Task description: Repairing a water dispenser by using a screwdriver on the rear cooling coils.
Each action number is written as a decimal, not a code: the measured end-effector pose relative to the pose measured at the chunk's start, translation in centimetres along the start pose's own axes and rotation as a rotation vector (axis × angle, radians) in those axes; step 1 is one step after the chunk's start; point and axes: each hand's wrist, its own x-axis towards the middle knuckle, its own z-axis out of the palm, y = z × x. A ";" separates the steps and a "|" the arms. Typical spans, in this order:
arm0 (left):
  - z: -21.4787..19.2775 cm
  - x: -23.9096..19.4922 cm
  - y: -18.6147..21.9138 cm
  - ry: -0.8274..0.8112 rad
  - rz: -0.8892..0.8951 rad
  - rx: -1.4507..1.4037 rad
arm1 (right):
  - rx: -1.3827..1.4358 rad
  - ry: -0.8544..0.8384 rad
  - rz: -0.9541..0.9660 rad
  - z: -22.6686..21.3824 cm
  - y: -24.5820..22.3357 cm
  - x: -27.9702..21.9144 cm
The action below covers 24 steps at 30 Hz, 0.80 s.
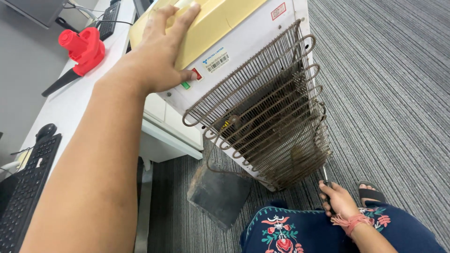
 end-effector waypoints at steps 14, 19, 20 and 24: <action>2.0 1.4 -3.1 0.225 0.076 -0.319 | -0.237 -0.106 -0.116 6.7 -2.7 -3.0; 2.8 1.7 -3.3 0.315 0.076 -0.366 | -0.384 -0.098 -0.240 14.2 -8.9 -11.6; 3.0 1.7 -3.3 0.334 0.083 -0.360 | -0.463 -0.055 -0.303 15.6 -10.4 -13.4; 3.1 2.0 -3.1 0.352 0.071 -0.360 | -0.707 0.135 -0.605 20.5 -15.6 -18.1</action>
